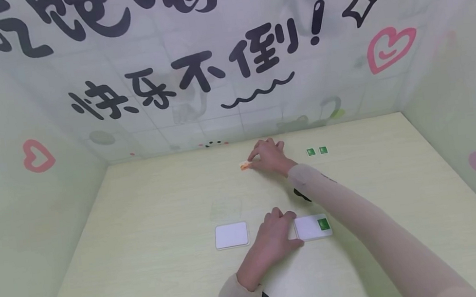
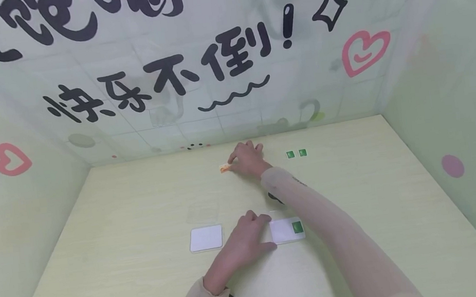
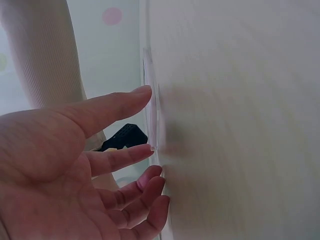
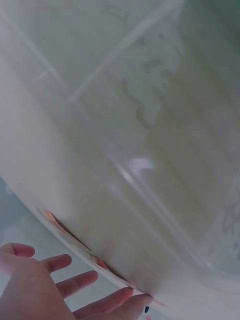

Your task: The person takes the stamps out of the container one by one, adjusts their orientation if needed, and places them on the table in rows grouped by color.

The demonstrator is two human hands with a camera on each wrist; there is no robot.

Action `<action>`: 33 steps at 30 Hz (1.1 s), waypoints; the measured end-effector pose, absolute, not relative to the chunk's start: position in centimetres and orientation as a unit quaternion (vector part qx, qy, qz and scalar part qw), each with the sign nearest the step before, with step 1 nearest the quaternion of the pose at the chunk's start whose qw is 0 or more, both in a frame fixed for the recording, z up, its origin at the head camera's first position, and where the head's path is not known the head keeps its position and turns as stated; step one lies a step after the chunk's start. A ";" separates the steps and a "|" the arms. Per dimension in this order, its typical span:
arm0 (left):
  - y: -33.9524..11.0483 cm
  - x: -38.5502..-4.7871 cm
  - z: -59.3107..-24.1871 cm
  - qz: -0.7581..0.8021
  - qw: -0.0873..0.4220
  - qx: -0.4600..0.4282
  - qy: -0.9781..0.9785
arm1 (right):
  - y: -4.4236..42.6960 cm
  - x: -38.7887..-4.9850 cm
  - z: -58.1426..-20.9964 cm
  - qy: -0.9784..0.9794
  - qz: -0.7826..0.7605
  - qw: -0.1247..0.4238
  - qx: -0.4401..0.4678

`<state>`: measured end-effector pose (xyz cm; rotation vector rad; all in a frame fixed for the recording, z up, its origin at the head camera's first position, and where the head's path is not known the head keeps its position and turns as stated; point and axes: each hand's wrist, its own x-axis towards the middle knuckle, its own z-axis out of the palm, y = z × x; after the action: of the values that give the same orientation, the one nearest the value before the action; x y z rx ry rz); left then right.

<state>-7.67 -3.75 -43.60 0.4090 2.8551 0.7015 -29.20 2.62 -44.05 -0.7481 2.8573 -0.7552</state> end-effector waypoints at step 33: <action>-3.5 -7.6 -43.9 0.195 0.069 0.148 0.967 | 4.8 -25.6 -42.5 0.947 -0.247 0.041 -0.200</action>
<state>-7.58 -3.49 -43.92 0.4451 2.9123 0.5881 -25.61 4.80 -42.55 -0.6135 2.9000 -0.7573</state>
